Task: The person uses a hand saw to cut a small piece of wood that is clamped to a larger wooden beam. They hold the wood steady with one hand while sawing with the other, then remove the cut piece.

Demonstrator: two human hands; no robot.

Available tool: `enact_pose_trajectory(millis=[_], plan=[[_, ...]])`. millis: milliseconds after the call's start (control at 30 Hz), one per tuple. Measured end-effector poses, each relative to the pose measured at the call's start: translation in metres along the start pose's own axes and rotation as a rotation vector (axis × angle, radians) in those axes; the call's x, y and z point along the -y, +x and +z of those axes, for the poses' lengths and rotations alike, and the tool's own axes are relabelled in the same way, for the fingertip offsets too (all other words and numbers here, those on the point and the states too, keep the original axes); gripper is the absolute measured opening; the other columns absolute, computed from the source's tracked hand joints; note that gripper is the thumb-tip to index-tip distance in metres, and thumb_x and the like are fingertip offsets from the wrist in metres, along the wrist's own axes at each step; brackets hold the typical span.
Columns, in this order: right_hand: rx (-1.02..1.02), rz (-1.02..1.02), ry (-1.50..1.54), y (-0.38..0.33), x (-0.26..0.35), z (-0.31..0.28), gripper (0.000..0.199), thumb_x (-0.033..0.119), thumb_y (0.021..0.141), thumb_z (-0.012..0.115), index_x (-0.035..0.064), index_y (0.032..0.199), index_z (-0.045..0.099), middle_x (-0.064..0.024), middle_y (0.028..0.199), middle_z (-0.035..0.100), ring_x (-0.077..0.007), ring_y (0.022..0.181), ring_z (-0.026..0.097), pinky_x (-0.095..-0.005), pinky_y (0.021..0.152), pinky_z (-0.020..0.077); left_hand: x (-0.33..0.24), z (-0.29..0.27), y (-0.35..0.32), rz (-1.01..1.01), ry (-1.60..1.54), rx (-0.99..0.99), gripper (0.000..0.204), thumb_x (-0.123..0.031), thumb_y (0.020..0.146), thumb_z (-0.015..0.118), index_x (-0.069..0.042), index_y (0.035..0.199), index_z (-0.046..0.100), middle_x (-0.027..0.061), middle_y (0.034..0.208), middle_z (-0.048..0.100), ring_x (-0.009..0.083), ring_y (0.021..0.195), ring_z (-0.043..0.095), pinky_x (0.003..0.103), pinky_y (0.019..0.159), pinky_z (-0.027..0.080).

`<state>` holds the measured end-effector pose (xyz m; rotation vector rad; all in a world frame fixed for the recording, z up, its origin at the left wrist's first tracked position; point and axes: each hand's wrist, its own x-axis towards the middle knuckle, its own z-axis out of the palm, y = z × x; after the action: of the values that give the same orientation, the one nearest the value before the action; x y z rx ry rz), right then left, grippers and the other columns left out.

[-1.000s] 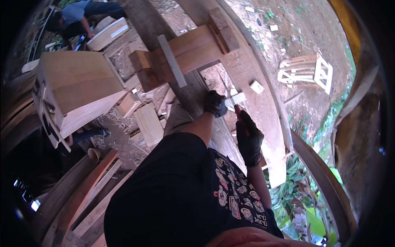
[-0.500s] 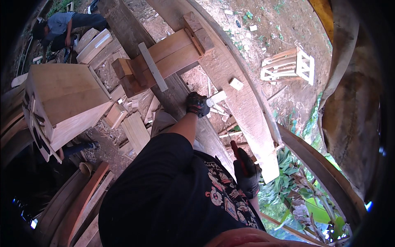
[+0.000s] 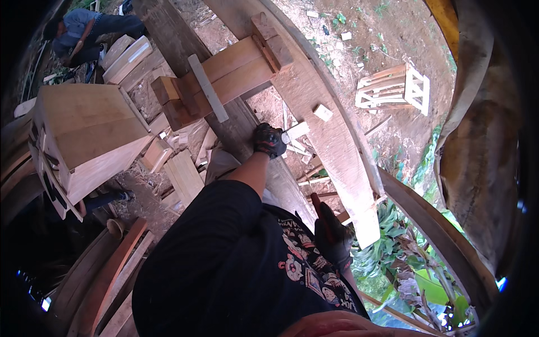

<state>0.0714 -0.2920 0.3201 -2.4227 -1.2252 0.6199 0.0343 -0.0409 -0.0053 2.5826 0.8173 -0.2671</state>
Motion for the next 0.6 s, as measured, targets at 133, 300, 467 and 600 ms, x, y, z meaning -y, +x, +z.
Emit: enact_pose_trajectory(millis=[133, 300, 467, 600], plan=[[-0.052, -0.112, 0.132, 0.063, -0.022, 0.064, 0.057, 0.008, 0.100, 0.061, 0.0145, 0.156, 0.057, -0.0120, 0.135, 0.075, -0.0302, 0.067, 0.074, -0.0427, 0.061, 0.0585, 0.002, 0.001, 0.002, -0.050, 0.009, 0.103, 0.034, -0.040, 0.080, 0.073, -0.014, 0.100, 0.082, 0.0139, 0.102, 0.081, 0.0327, 0.107, 0.073, 0.046, 0.106, 0.050], [0.033, -0.028, 0.193, 0.161, -0.051, 0.170, 0.052, 0.016, 0.108, 0.056, 0.0168, 0.160, 0.052, -0.0148, 0.146, 0.069, -0.0406, 0.105, 0.076, -0.0496, 0.084, 0.0615, 0.008, 0.017, -0.001, 0.056, 0.055, -0.062, 0.026, -0.035, 0.083, 0.075, -0.015, 0.099, 0.082, 0.0123, 0.094, 0.079, 0.0351, 0.104, 0.073, 0.050, 0.100, 0.054], [0.073, 0.020, 0.231, 0.180, -0.052, 0.191, 0.048, 0.021, 0.109, 0.055, 0.0189, 0.157, 0.057, -0.0144, 0.144, 0.070, -0.0409, 0.112, 0.074, -0.0490, 0.090, 0.0607, 0.025, 0.054, 0.000, 0.024, 0.232, 0.032, 0.021, -0.034, 0.090, 0.072, -0.015, 0.096, 0.081, 0.0106, 0.093, 0.078, 0.0314, 0.097, 0.074, 0.048, 0.088, 0.058], [0.073, 0.046, 0.158, 0.188, -0.070, 0.161, 0.049, 0.040, 0.109, 0.046, 0.0233, 0.153, 0.060, -0.0152, 0.131, 0.076, -0.0422, 0.108, 0.075, -0.0564, 0.095, 0.0574, 0.027, 0.072, 0.019, 0.168, 0.214, 0.094, 0.055, -0.035, 0.097, 0.065, -0.010, 0.146, 0.065, 0.0118, 0.094, 0.076, 0.0330, 0.093, 0.074, 0.050, 0.076, 0.058]])
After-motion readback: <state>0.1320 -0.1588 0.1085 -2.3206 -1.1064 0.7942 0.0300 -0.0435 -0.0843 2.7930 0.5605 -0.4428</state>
